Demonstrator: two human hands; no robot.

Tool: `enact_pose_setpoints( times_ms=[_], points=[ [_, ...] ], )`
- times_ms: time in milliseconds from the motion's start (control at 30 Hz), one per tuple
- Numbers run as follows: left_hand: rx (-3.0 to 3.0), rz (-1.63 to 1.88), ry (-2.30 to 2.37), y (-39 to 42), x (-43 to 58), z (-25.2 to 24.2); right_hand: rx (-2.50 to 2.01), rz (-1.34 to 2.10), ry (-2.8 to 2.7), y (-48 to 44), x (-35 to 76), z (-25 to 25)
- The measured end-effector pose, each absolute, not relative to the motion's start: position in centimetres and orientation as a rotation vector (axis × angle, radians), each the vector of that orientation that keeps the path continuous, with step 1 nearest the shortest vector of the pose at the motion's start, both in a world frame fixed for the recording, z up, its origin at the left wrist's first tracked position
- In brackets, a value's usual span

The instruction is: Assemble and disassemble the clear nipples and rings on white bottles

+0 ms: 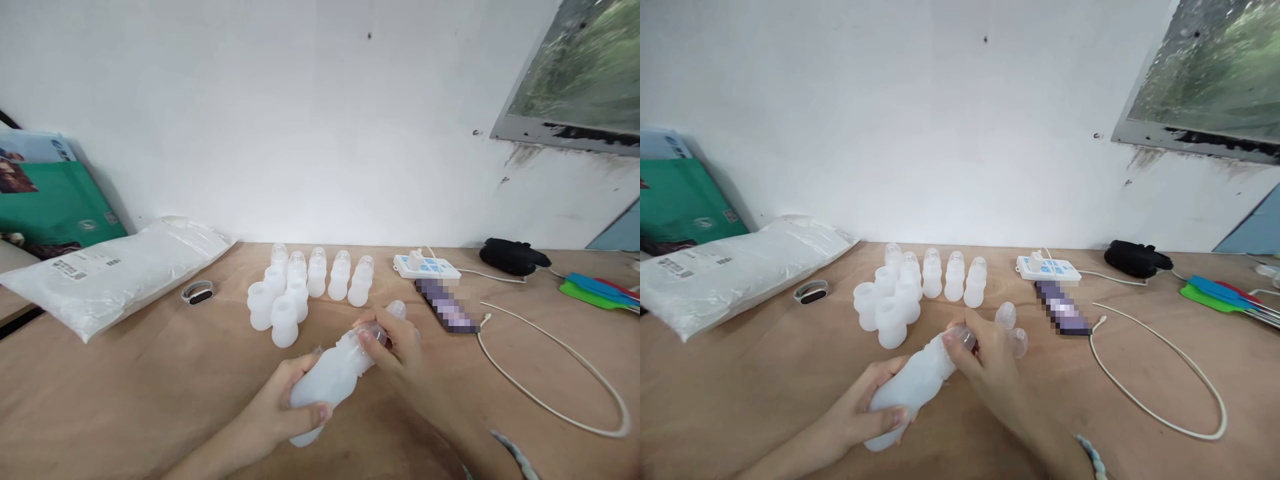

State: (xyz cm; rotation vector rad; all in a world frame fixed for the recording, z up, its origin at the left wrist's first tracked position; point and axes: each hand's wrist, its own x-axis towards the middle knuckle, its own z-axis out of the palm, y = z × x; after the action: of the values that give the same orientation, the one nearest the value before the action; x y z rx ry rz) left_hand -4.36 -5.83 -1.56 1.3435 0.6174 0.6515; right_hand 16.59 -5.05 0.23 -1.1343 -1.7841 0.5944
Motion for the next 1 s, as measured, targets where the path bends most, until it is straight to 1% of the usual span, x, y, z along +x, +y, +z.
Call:
enact_pose_setpoints(
  times_ms=[100,200,300,433,500,567,667,800,900,1000],
  points=[
    [1.210,0.516,0.489,-5.6,-4.9,-2.1,-1.086,0.573,-1.777,-5.2,17.3,0.4],
    [1.086,0.453,0.397,-5.5,-5.3,-2.5,-1.142,0.529,-1.593,-4.9,18.9,1.2],
    [1.124,0.501,0.403,-5.5,-5.4,-2.7,-1.310,0.242,-1.557,-4.1,21.1,2.1],
    [1.172,0.589,0.451,-5.2,-5.3,-2.8,-1.726,-0.264,-1.612,-3.1,24.1,1.5],
    [1.190,0.607,0.453,-5.0,-5.3,-2.8,-1.898,-0.397,-1.706,-2.8,25.2,0.3],
    [1.199,0.612,0.461,-4.9,-5.4,-3.0,-2.011,-0.415,-1.835,-2.6,25.9,-1.1],
    [1.215,0.596,0.477,-4.8,-5.5,-3.2,-2.054,-0.353,-1.938,-2.5,26.3,-2.2],
    [1.270,0.611,0.502,-5.0,-5.4,-3.2,-1.951,-0.183,-1.813,-3.2,25.4,-1.1],
    [1.302,0.638,0.573,-5.2,-5.1,-3.1,-1.703,0.166,-1.804,-4.4,23.2,0.5],
    [1.361,0.660,0.640,-5.6,-4.8,-2.8,-1.457,0.684,-1.924,-5.8,20.0,1.3]
  ],
)
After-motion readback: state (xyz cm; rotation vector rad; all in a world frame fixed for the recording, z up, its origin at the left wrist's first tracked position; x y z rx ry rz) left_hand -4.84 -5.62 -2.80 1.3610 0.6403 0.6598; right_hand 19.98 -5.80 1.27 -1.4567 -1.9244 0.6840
